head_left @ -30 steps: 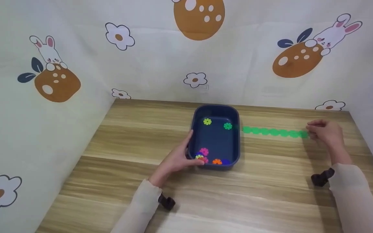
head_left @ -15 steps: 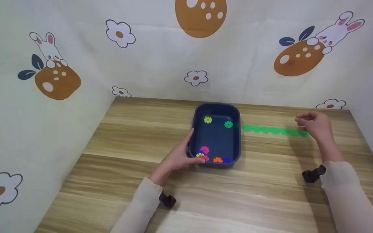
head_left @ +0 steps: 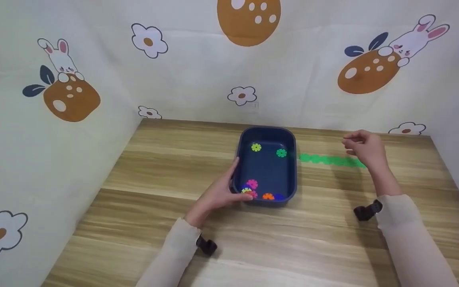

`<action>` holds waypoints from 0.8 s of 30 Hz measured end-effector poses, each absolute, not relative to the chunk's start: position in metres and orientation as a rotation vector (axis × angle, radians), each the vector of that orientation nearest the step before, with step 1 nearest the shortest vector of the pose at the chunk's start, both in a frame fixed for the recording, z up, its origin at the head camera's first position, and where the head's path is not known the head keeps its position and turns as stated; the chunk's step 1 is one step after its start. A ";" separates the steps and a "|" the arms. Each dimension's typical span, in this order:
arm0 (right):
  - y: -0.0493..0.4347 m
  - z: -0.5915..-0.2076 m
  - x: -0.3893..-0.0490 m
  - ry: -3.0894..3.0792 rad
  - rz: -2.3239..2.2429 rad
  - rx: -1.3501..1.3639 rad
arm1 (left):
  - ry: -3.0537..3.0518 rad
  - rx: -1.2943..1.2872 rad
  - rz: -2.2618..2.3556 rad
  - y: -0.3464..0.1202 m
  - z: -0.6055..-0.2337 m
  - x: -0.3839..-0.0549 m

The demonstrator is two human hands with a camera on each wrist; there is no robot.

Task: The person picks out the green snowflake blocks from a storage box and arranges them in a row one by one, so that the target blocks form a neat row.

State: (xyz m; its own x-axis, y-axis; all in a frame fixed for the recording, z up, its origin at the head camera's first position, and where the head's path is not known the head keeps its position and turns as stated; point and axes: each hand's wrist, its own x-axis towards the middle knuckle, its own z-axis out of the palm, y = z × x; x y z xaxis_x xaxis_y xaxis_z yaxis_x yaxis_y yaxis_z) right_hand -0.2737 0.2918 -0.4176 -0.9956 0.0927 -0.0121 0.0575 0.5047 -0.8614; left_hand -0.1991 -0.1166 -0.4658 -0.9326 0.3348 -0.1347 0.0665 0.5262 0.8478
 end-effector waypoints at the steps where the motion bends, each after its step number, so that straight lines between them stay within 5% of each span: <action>1: 0.288 -0.418 -0.275 -2.683 1.558 -0.123 | 2.490 0.336 1.367 -0.117 -0.466 -0.199; 24: 0.184 -0.421 -0.281 -2.585 1.695 0.087 | 2.487 0.318 1.375 -0.116 -0.469 -0.199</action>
State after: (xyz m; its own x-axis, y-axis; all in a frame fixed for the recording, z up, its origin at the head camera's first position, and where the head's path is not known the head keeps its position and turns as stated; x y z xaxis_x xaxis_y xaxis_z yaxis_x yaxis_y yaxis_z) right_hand -0.2814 0.1836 -0.4208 -0.9972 -0.0205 0.0717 -0.0739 0.3980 -0.9144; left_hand -0.1989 -0.1162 -0.4691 -0.9364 0.3232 -0.1371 0.0558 0.5226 0.8508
